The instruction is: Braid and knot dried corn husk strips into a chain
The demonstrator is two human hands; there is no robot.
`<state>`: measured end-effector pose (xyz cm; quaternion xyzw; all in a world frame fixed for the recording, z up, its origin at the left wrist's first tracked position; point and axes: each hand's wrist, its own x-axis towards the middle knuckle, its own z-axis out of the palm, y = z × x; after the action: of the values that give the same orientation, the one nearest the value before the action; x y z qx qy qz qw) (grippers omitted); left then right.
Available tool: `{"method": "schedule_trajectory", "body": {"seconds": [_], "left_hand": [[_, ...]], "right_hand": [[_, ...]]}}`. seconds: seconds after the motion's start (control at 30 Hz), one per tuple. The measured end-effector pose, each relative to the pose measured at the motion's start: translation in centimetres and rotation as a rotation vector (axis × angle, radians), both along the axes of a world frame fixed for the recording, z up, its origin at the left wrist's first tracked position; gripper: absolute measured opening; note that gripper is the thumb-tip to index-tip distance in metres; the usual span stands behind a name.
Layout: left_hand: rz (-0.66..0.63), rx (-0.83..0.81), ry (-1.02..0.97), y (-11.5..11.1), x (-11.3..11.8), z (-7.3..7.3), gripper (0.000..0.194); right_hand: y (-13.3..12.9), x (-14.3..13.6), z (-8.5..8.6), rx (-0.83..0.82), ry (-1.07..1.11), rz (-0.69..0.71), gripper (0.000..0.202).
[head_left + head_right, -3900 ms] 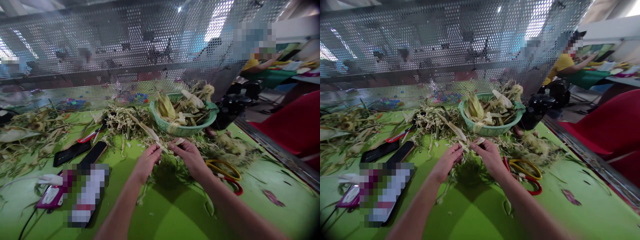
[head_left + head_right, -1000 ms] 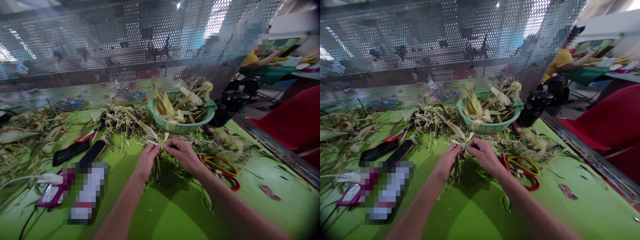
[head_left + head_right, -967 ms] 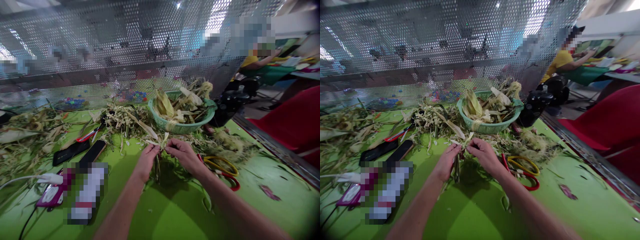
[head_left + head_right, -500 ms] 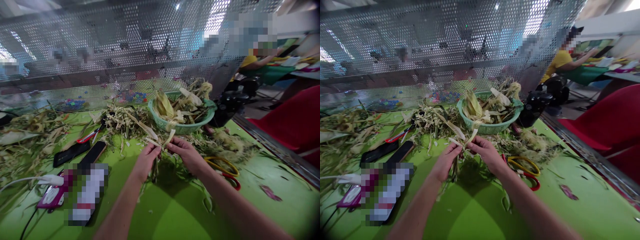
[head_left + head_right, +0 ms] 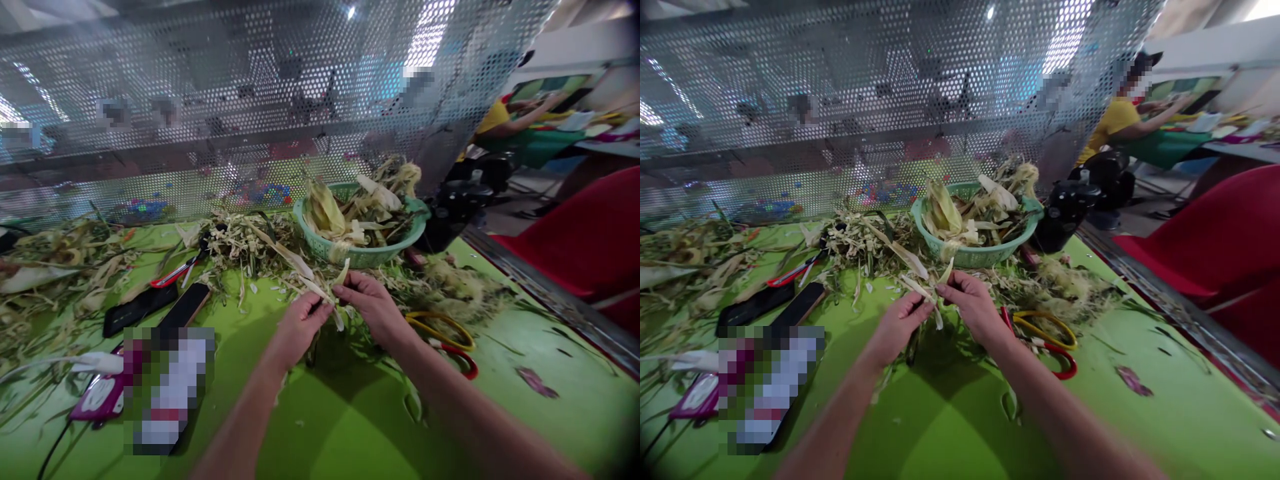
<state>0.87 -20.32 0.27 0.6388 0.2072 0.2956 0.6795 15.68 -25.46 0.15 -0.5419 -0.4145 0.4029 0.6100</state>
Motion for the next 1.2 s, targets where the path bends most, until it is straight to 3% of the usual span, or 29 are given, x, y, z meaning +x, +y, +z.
{"method": "schedule_trajectory", "body": {"seconds": [0.1,0.3,0.43,0.53,0.77,1.03,1.2], "left_hand": [[-0.026,-0.004,-0.011,-0.1,0.0,0.0,0.026],[0.037,0.114,0.143,0.2,0.1,-1.0,0.021],[0.081,0.273,0.238,0.6,0.2,-1.8,0.018],[0.076,0.356,0.270,0.6,0.3,-1.9,0.019],[0.038,0.358,0.271,0.3,0.4,-1.7,0.020],[-0.013,0.207,0.167,0.0,0.5,-1.5,0.016],[0.194,-0.178,0.122,0.2,0.4,-1.7,0.026]], "right_hand": [[0.0,0.2,0.1,0.002,-0.050,-0.006,0.031],[-0.5,1.1,0.6,-0.011,-0.455,-0.176,0.037],[-0.8,0.6,1.2,0.114,-0.641,-0.061,0.017],[-0.6,0.3,0.9,0.155,-0.673,0.016,0.010],[-0.5,0.4,0.0,0.132,-0.591,-0.039,0.011],[-0.5,-0.1,0.1,0.110,-0.583,-0.090,0.010],[-0.9,0.2,1.0,0.194,-0.684,-0.224,0.009]]}}
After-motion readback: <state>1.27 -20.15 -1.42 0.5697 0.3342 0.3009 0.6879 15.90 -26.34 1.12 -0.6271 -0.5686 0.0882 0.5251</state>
